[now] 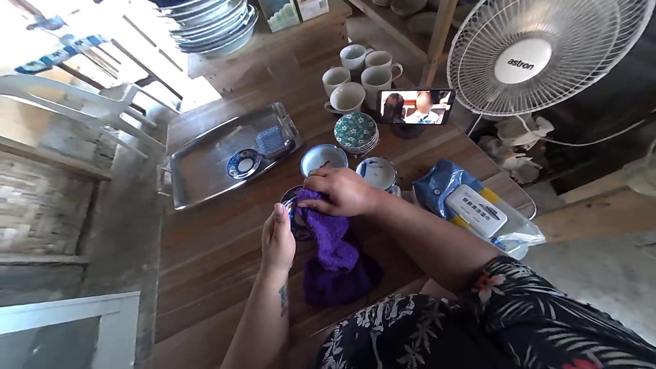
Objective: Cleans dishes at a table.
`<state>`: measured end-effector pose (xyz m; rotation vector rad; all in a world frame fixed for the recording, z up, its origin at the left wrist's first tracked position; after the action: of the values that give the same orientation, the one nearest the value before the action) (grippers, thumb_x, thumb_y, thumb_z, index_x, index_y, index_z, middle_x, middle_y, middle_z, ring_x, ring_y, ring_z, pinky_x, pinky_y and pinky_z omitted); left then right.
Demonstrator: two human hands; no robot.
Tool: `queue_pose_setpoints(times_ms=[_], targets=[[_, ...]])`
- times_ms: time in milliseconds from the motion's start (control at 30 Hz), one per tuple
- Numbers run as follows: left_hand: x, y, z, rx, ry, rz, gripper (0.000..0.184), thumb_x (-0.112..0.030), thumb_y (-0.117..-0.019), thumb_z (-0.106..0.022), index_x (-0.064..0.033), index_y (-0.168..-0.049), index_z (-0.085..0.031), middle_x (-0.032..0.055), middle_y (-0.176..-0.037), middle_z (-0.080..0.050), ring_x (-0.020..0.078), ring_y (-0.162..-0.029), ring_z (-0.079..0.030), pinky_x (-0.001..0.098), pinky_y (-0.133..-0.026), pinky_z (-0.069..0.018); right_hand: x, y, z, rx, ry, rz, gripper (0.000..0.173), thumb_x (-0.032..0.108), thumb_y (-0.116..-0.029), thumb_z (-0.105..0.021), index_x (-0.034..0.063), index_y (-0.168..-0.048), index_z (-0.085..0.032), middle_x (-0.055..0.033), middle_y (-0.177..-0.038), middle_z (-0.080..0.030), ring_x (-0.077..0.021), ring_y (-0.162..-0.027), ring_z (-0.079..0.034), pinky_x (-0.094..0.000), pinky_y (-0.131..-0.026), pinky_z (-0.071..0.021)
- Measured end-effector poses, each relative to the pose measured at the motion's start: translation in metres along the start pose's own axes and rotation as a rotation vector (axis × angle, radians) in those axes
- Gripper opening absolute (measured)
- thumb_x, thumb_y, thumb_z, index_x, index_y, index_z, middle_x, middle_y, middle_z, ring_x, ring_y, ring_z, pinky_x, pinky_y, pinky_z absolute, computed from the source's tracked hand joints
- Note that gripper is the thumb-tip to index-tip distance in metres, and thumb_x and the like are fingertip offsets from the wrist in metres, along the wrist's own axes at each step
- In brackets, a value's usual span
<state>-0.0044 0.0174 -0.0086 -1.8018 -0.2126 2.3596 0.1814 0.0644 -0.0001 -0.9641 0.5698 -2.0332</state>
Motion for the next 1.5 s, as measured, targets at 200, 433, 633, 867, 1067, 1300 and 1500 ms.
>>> queue_pose_setpoints(times_ms=[200,433,633,867,1067,1300,1500], targets=[[0.006,0.004,0.002,-0.199,0.007,-0.136,0.051,-0.048,-0.1087,-0.03,-0.0089,-0.107,-0.063,-0.0136,-0.093,-0.066,-0.0072,-0.092,-0.063,0.0199,-0.087,-0.0541,0.011,0.0,-0.01,-0.096,-0.019,-0.086,0.031,0.03,-0.0986,-0.065,-0.0007,-0.093,-0.071,-0.0152,-0.086,-0.07,-0.028,-0.081,-0.071,-0.0464,-0.069,-0.0583],[-0.001,0.002,0.005,-0.417,0.198,-0.169,0.05,-0.044,-0.1099,-0.022,-0.0089,-0.114,-0.057,-0.011,-0.098,-0.068,-0.0012,-0.097,-0.067,0.0244,-0.092,-0.056,0.026,0.002,-0.03,-0.002,-0.245,-0.287,0.035,0.029,-0.102,-0.059,-0.0032,-0.106,-0.073,-0.0176,-0.098,-0.073,-0.0286,-0.091,-0.071,-0.0506,-0.081,-0.0576],[0.004,0.002,0.002,-0.347,0.238,-0.127,0.064,-0.054,-0.1075,-0.016,-0.0065,-0.13,-0.052,-0.0032,-0.113,-0.067,0.0047,-0.109,-0.065,0.0302,-0.1,-0.0533,0.022,0.001,-0.022,0.023,-0.277,-0.304,0.033,0.027,-0.1019,-0.06,-0.0036,-0.106,-0.07,-0.0178,-0.099,-0.071,-0.0285,-0.092,-0.07,-0.0497,-0.082,-0.0573],[0.007,-0.001,-0.002,-0.034,0.581,-0.003,0.076,-0.062,-0.1019,0.0,-0.0194,-0.127,-0.058,-0.0043,-0.117,-0.069,0.0078,-0.111,-0.065,0.032,-0.096,-0.0551,0.002,0.002,-0.009,-0.148,-0.146,-0.172,0.037,0.032,-0.1013,-0.061,-0.0013,-0.089,-0.07,-0.0145,-0.085,-0.069,-0.0254,-0.08,-0.069,-0.0458,-0.07,-0.0567],[0.002,-0.001,-0.005,0.106,0.729,0.067,0.059,-0.054,-0.1063,-0.019,-0.0206,-0.122,-0.065,-0.0022,-0.113,-0.072,0.0089,-0.108,-0.067,0.0328,-0.094,-0.0567,0.0,0.004,-0.008,-0.163,-0.066,-0.156,0.041,0.035,-0.1019,-0.059,-0.0007,-0.085,-0.07,-0.0142,-0.08,-0.068,-0.0264,-0.076,-0.068,-0.0459,-0.065,-0.0556],[0.006,0.003,-0.005,0.066,0.418,0.097,0.073,-0.076,-0.0938,-0.035,-0.0187,-0.133,-0.055,-0.0084,-0.117,-0.068,0.0033,-0.111,-0.063,0.0283,-0.097,-0.0537,-0.003,0.003,-0.003,-0.128,-0.019,-0.161,0.041,0.037,-0.0999,-0.063,-0.0012,-0.088,-0.071,-0.0151,-0.084,-0.069,-0.028,-0.08,-0.07,-0.0477,-0.068,-0.0571],[0.005,-0.002,0.005,-0.023,0.152,-0.154,0.018,-0.018,-0.0996,-0.053,-0.0155,-0.107,-0.069,-0.0128,-0.092,-0.07,-0.0016,-0.083,-0.066,0.0206,-0.076,-0.0575,-0.002,0.003,-0.005,-0.151,-0.02,-0.048,0.035,0.036,-0.0931,-0.072,0.0017,-0.085,-0.072,-0.0134,-0.084,-0.071,-0.0265,-0.083,-0.071,-0.045,-0.069,-0.0583]])
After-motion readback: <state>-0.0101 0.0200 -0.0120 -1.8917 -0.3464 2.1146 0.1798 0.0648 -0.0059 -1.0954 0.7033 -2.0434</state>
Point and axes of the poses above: each hand's wrist, its own y-axis away from the middle knuckle, its own z-axis out of the back of the hand, x = y × z, the point moved 1 cm from there along -y, towards the middle knuckle
